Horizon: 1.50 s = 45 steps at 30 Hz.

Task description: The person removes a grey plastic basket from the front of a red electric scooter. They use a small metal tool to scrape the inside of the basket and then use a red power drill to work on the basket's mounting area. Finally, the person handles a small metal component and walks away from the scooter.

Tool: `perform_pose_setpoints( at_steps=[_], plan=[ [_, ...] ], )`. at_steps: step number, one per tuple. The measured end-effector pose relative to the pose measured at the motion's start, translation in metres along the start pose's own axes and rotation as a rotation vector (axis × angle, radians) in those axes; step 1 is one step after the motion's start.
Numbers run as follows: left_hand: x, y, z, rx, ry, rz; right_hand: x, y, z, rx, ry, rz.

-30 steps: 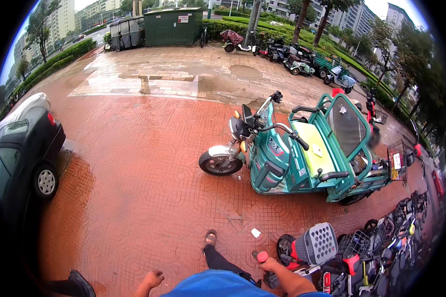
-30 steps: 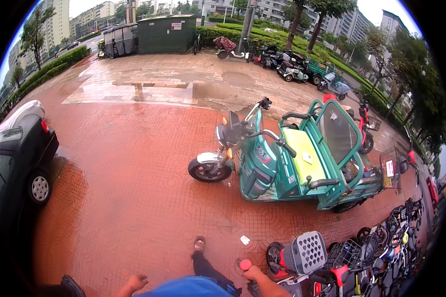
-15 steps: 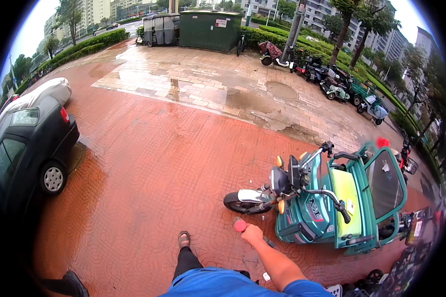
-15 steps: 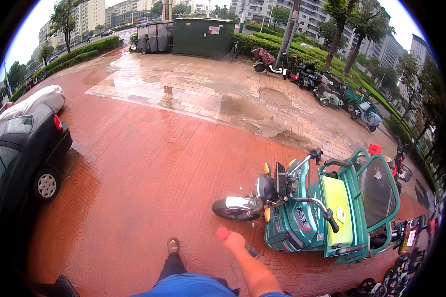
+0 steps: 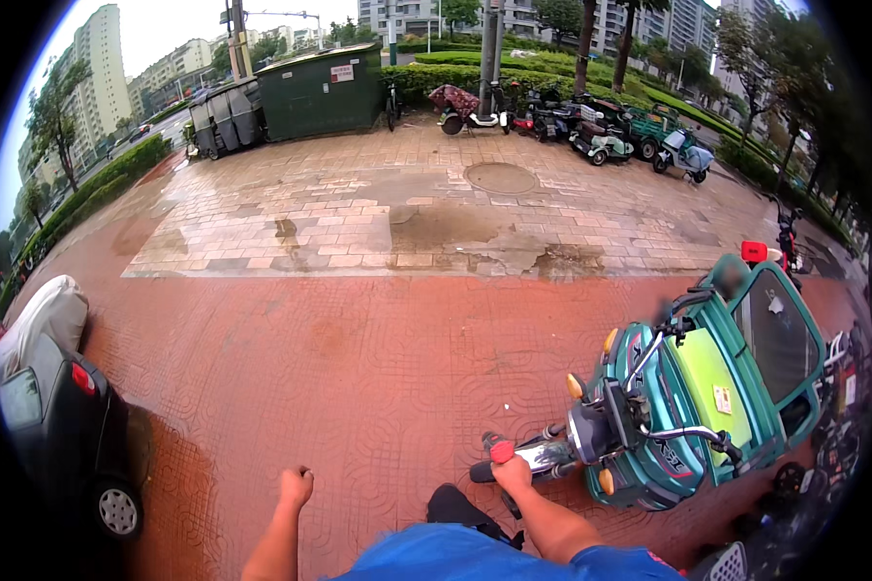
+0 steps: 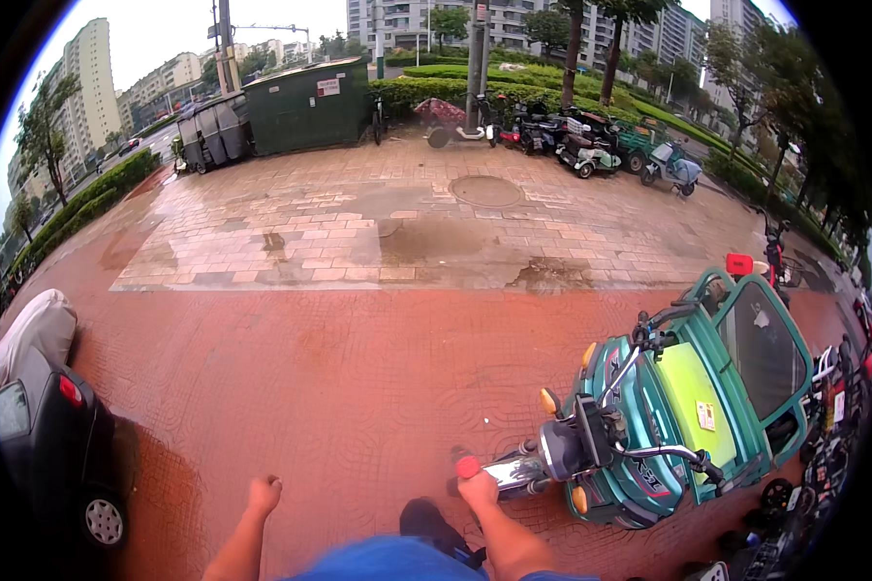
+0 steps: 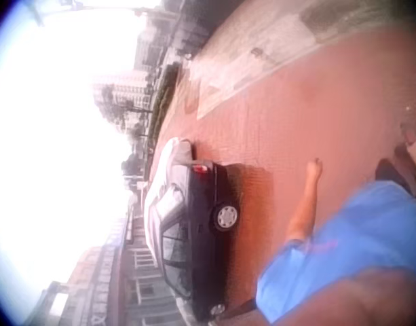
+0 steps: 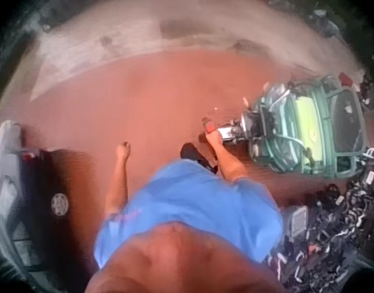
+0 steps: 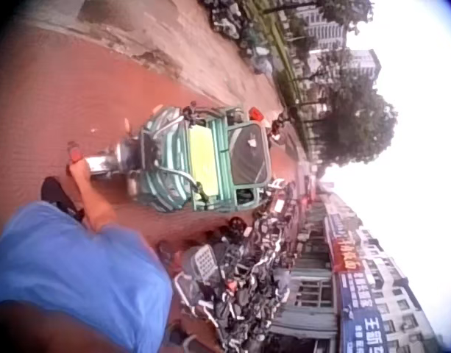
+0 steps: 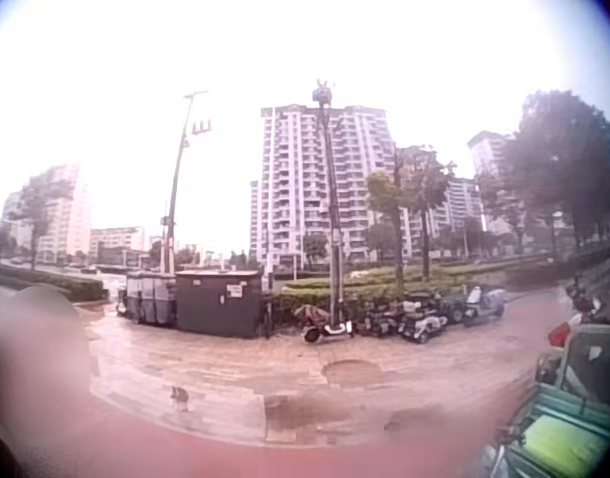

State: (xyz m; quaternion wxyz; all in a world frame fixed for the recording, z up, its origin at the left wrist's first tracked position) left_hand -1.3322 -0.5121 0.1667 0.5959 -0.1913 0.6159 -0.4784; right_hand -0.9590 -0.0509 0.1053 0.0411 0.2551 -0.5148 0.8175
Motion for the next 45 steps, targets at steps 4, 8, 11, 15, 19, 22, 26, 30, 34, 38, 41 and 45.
perform_pose_setpoints(
  at_steps=[4,8,11,15,19,22,26,30,34,38,41,45],
  plan=[
    [-0.1,0.001,-0.159,-0.102,0.09,0.224,-0.011,0.036,-0.096,0.06,0.188,0.006],
    [-0.037,0.106,-0.232,0.099,-0.028,0.157,0.019,0.063,-0.185,0.163,0.328,-0.051],
    [0.042,0.224,-0.208,0.581,-0.376,0.254,0.072,0.019,-0.226,0.178,0.382,-0.127],
    [-0.087,0.258,-0.231,0.792,-0.135,-0.121,0.109,-0.019,-0.302,0.116,0.368,-0.19],
    [-0.213,0.296,-0.36,0.819,0.049,-0.22,0.108,0.002,-0.407,0.18,0.395,-0.104],
    [-0.327,0.343,-0.483,0.79,0.234,-0.259,0.07,0.012,-0.475,0.122,0.491,-0.14],
    [-0.509,0.383,-0.644,0.67,0.469,-0.274,-0.002,-0.002,-0.538,0.085,0.63,-0.197],
    [-0.702,0.428,-0.735,0.605,0.677,-0.235,-0.064,-0.052,-0.552,0.03,0.935,-0.27],
    [-0.809,0.467,-0.787,0.568,0.781,-0.269,-0.054,-0.14,-0.588,-0.209,1.093,-0.417],
    [-0.798,0.538,-0.764,0.68,0.784,-0.357,-0.107,-0.164,-0.655,-0.176,1.219,-0.492],
    [-0.84,0.612,-0.757,0.778,0.761,-0.458,-0.15,-0.199,-0.742,-0.136,1.219,-0.51],
    [-0.926,0.696,-0.763,0.901,0.743,-0.602,-0.198,-0.266,-0.864,-0.094,1.147,-0.51]
  ],
)
Point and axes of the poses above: each hand's wrist, its own z-axis away from the middle knuckle, its own y-axis out of the palm, x = y × z, the point moved 10 cm from there along -z, towards the middle knuckle
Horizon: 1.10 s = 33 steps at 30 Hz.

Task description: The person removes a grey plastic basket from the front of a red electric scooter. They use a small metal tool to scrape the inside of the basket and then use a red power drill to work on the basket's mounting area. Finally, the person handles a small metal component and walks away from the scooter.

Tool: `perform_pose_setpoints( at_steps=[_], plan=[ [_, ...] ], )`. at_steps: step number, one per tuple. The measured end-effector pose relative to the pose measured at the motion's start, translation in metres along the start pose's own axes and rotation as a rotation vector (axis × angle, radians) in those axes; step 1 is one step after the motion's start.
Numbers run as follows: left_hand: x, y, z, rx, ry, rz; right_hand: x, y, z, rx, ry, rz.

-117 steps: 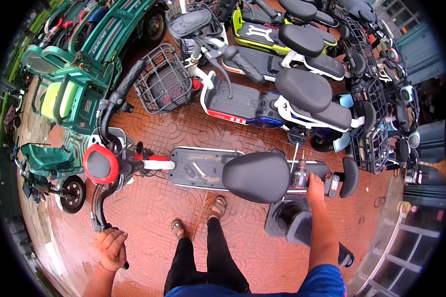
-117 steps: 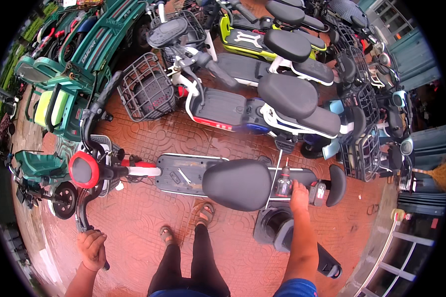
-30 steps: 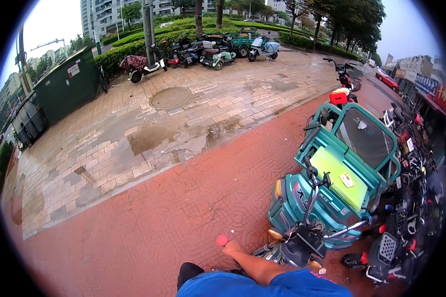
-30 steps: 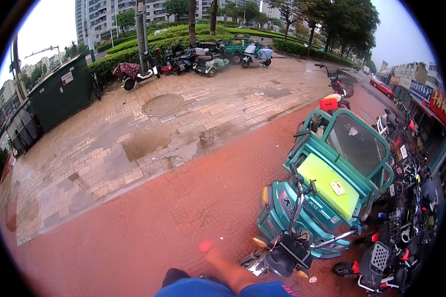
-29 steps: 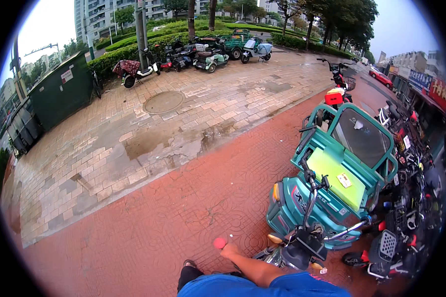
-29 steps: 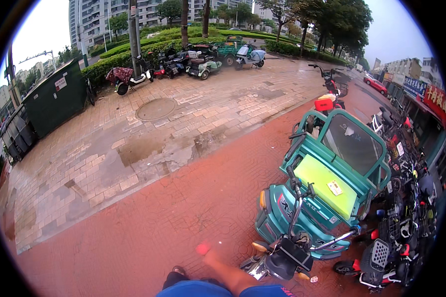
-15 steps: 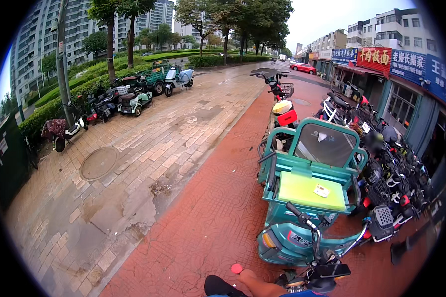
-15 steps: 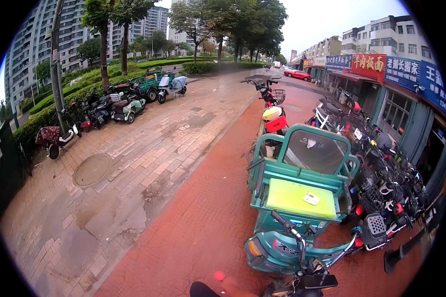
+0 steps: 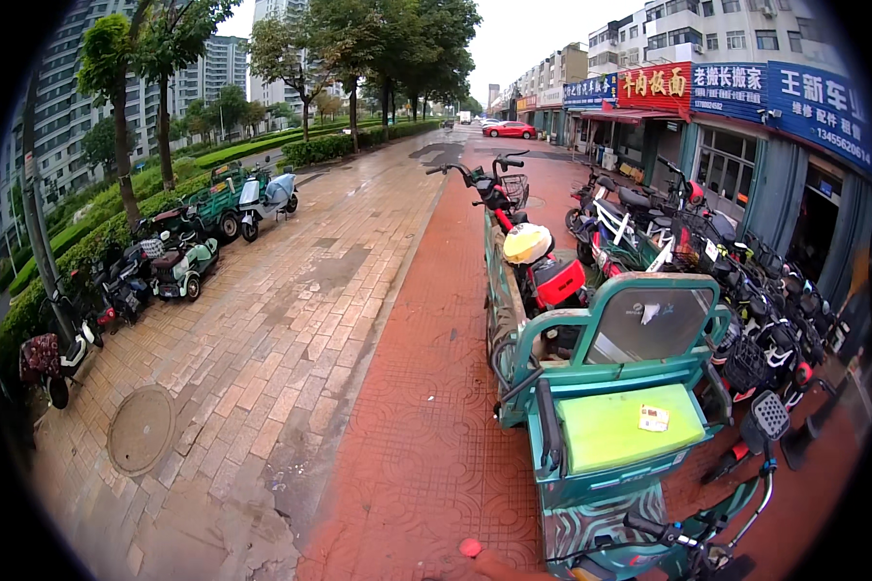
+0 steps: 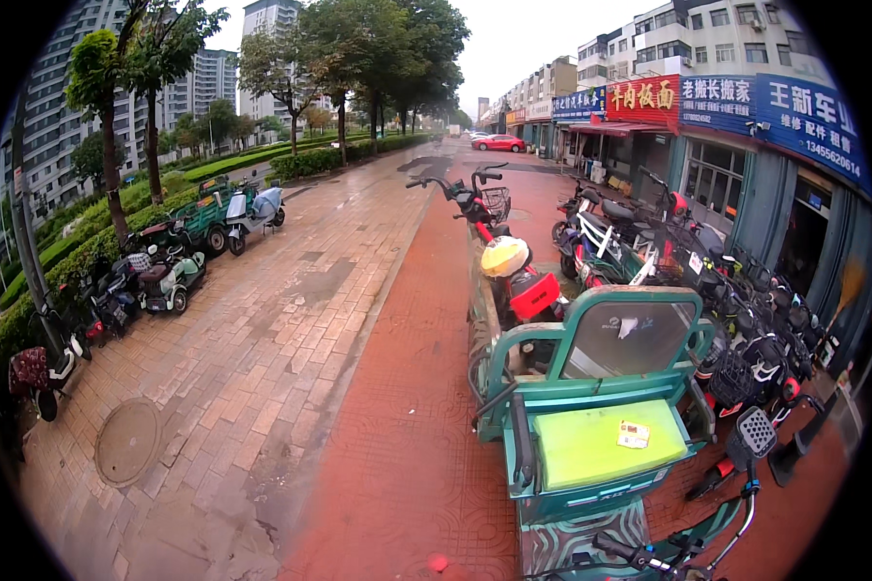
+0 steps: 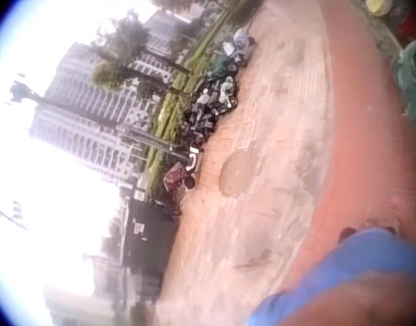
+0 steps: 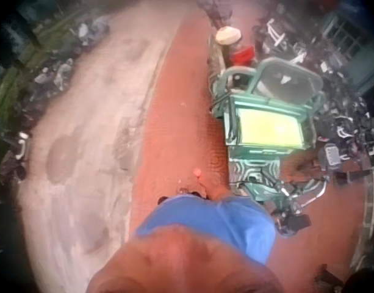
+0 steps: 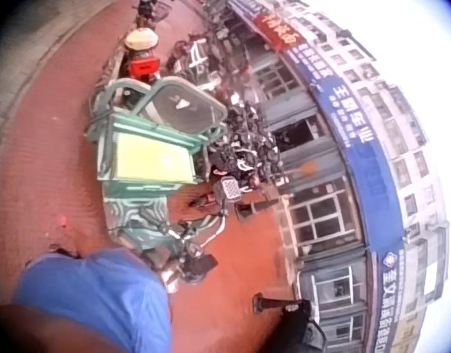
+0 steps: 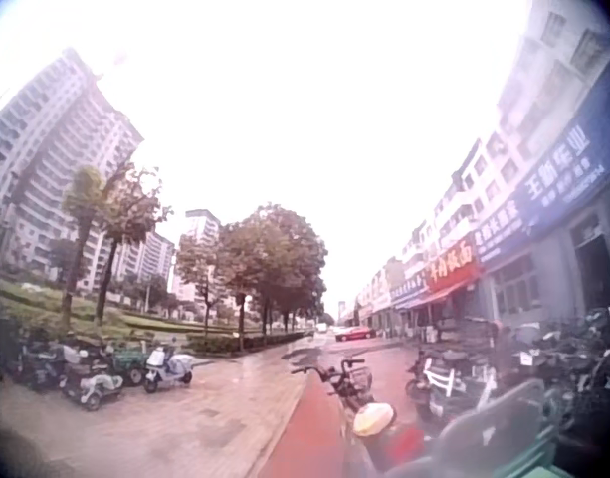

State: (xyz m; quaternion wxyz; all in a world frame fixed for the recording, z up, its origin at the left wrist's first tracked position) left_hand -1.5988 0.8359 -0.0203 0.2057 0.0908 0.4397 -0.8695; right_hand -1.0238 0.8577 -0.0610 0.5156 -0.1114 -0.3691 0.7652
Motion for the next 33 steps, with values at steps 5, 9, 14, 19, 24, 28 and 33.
perform_pose_setpoints(
  at_steps=[5,9,14,19,24,28,33],
  plan=[
    [-0.122,-0.073,-0.185,0.116,0.049,-0.066,0.162,-0.064,-0.105,0.011,-0.102,0.05],
    [-0.239,-0.132,-0.339,0.122,0.179,-0.135,0.206,-0.091,-0.228,-0.142,-0.135,-0.007],
    [-0.41,-0.268,-0.54,-0.019,0.368,-0.275,0.274,-0.193,-0.295,-0.085,0.076,-0.074],
    [-0.665,-0.428,-0.707,-0.314,0.605,-0.287,0.332,-0.298,-0.352,-0.136,0.193,-0.184],
    [-0.88,-0.476,-0.83,-0.372,0.789,-0.032,0.395,-0.381,-0.454,-0.157,0.262,-0.262],
    [-0.892,-0.395,-0.928,-0.104,0.804,-0.22,0.47,-0.452,-0.573,-0.141,0.227,-0.261],
    [-0.858,-0.33,-0.968,0.32,0.378,-0.339,0.573,-0.579,-0.677,-0.143,0.17,-0.297]
  ],
)
Point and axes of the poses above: each hand's wrist, its own z-axis away from the middle knuckle, its own y-axis out of the palm, x = y × z, the point moved 10 cm from there along -z, towards the middle knuckle
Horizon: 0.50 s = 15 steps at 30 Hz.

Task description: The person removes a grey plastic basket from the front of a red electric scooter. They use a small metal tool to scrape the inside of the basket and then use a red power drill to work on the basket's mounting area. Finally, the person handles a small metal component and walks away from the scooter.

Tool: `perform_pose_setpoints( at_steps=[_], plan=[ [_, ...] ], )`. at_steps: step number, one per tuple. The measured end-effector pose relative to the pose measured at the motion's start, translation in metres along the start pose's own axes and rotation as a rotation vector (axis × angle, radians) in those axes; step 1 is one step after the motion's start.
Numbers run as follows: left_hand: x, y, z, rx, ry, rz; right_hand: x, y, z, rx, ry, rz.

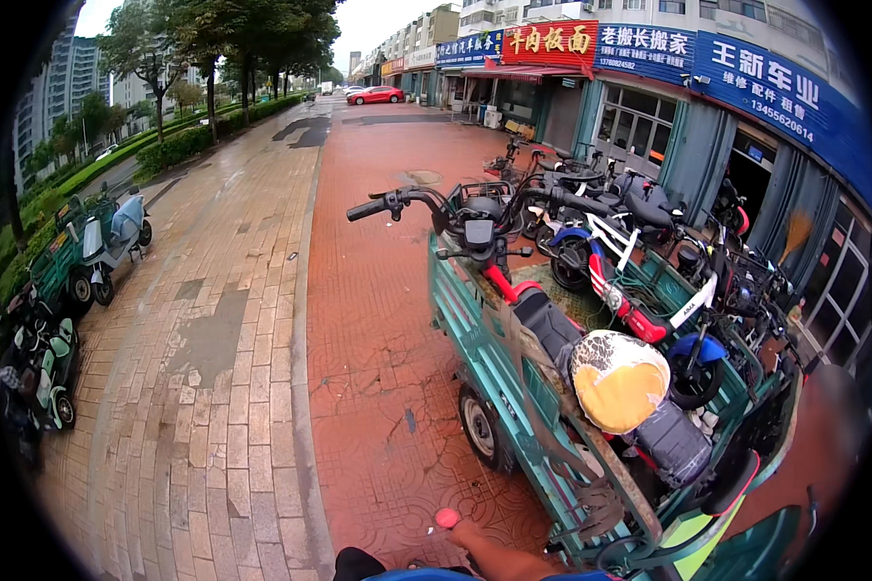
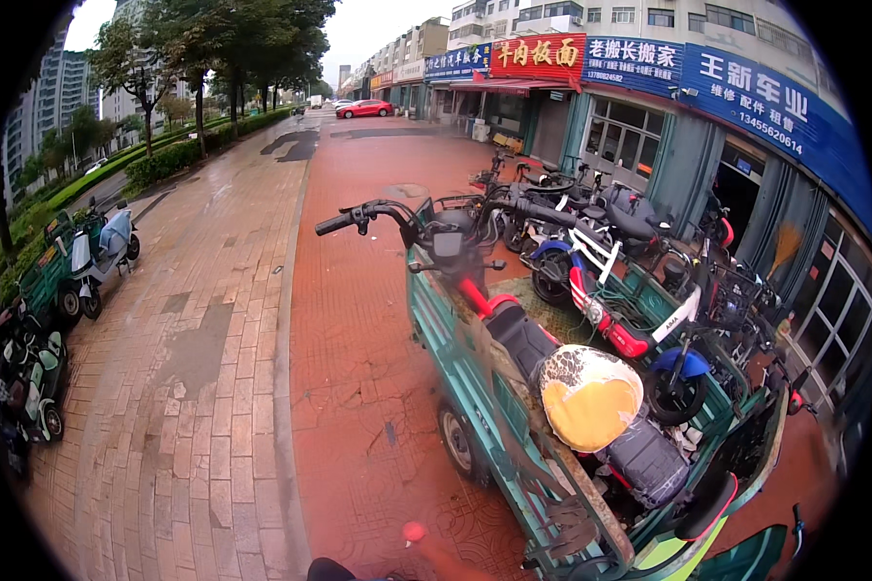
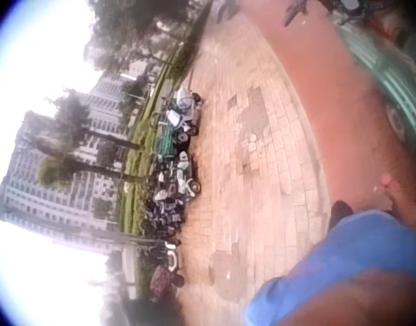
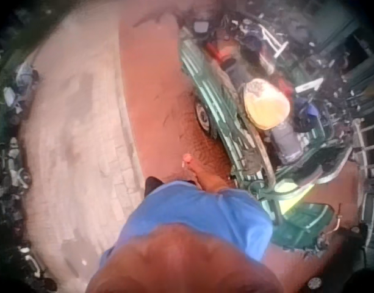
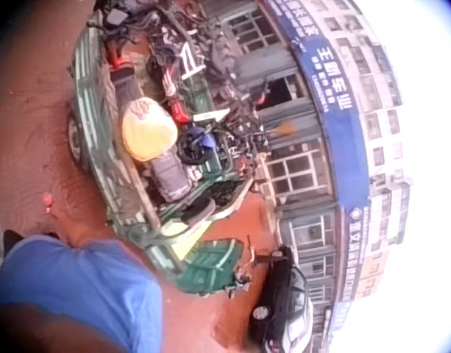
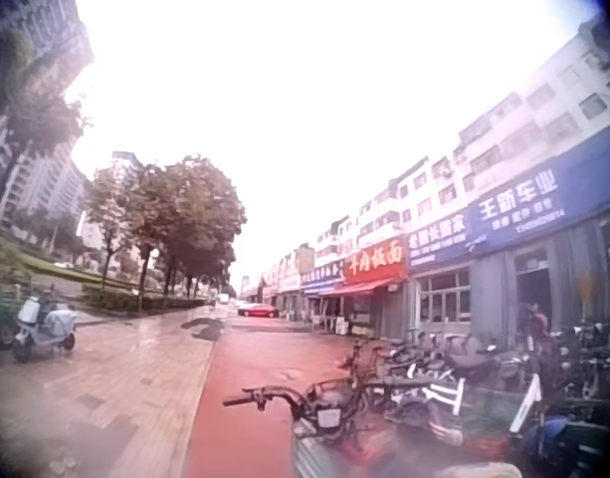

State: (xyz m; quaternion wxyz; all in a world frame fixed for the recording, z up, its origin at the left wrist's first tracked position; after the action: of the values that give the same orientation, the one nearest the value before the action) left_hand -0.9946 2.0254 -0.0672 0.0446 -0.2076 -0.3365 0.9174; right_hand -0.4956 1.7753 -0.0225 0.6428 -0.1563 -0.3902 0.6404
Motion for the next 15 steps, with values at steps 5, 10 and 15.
perform_pose_setpoints(
  at_steps=[5,10,15],
  plan=[
    [-0.034,-0.096,-0.095,0.051,-0.092,0.041,0.159,-0.083,-0.082,-0.073,-0.003,-0.121],
    [-0.093,-0.23,-0.288,0.058,0.004,-0.092,0.179,-0.085,-0.214,0.01,0.268,-0.114],
    [-0.306,-0.468,-0.515,-0.233,0.415,-0.368,0.245,-0.119,-0.285,-0.128,0.202,-0.203]
  ],
)
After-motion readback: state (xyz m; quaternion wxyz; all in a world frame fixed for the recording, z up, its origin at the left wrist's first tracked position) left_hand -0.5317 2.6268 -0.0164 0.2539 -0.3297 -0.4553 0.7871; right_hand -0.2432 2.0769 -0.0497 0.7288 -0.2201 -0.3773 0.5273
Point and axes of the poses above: each hand's wrist, its own z-axis away from the middle knuckle, its own y-axis out of the palm, x = y × z, the point moved 10 cm from there along -z, towards the middle knuckle
